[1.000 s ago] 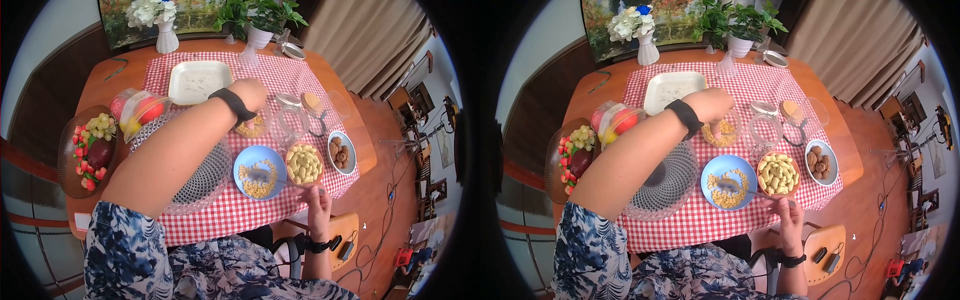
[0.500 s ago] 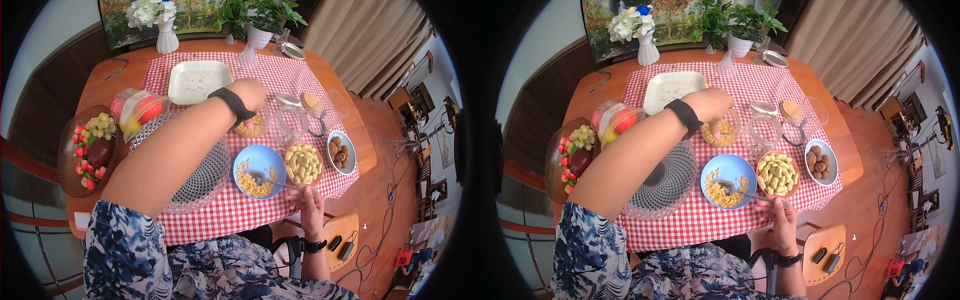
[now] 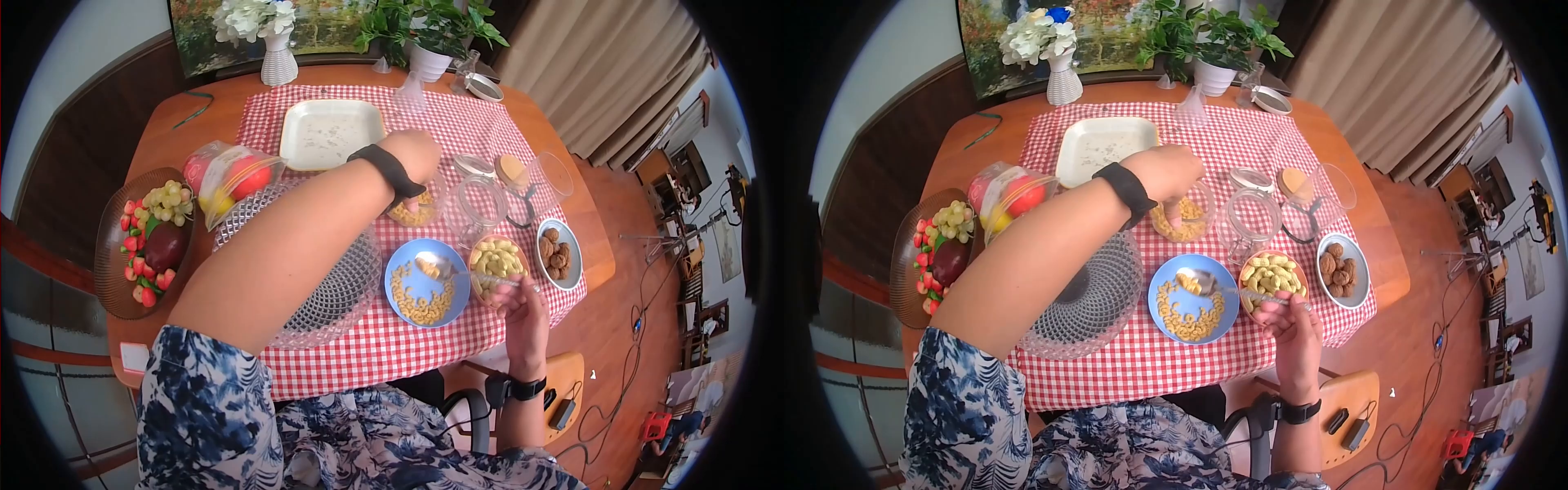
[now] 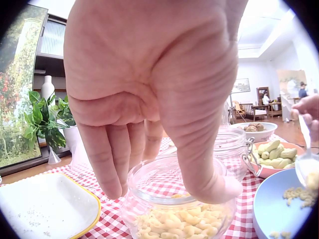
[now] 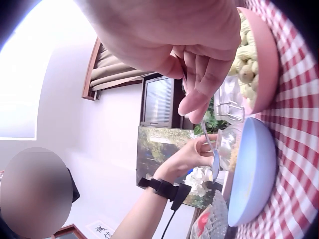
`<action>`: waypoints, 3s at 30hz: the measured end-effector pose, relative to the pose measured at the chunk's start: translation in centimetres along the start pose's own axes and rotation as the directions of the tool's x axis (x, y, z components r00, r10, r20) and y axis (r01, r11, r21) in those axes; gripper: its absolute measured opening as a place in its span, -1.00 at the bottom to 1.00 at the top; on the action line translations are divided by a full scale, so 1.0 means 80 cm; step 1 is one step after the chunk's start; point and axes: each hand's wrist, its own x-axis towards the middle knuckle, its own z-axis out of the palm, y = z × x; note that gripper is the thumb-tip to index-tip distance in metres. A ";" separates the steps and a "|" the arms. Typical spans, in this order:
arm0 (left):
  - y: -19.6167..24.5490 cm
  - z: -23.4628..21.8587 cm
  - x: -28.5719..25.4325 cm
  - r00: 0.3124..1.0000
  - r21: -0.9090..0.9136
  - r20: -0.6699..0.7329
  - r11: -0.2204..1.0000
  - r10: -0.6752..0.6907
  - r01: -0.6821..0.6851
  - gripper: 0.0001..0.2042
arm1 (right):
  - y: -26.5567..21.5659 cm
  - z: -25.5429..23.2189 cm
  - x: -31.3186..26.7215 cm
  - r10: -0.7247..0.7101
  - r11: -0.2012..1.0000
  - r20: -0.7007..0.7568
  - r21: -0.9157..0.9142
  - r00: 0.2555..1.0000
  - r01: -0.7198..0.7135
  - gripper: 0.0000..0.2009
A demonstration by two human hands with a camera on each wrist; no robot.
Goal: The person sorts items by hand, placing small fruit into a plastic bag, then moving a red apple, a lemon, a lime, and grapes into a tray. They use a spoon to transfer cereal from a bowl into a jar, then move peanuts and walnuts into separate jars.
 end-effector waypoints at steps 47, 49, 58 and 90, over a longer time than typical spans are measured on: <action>-0.005 0.005 0.006 1.000 -0.053 0.004 0.999 0.009 -0.009 -0.53 | 0.043 -0.014 -0.040 0.117 0.992 0.066 -0.059 0.991 -0.113 -0.67; -0.005 0.005 0.005 1.000 -0.053 -0.003 0.998 0.017 -0.017 -0.52 | 0.041 -0.015 -0.039 0.117 0.992 0.059 -0.046 0.991 -0.115 -0.67; -0.011 0.012 0.008 0.996 -0.007 -0.049 0.997 0.073 -0.073 -0.44 | -0.003 -0.008 -0.004 -0.017 1.000 -0.029 -0.010 0.999 0.017 -0.68; -0.011 0.014 0.017 1.000 -0.036 -0.002 0.999 0.019 -0.019 -0.40 | 0.005 -0.036 -0.007 -0.225 0.927 0.172 -0.264 0.959 0.265 -0.69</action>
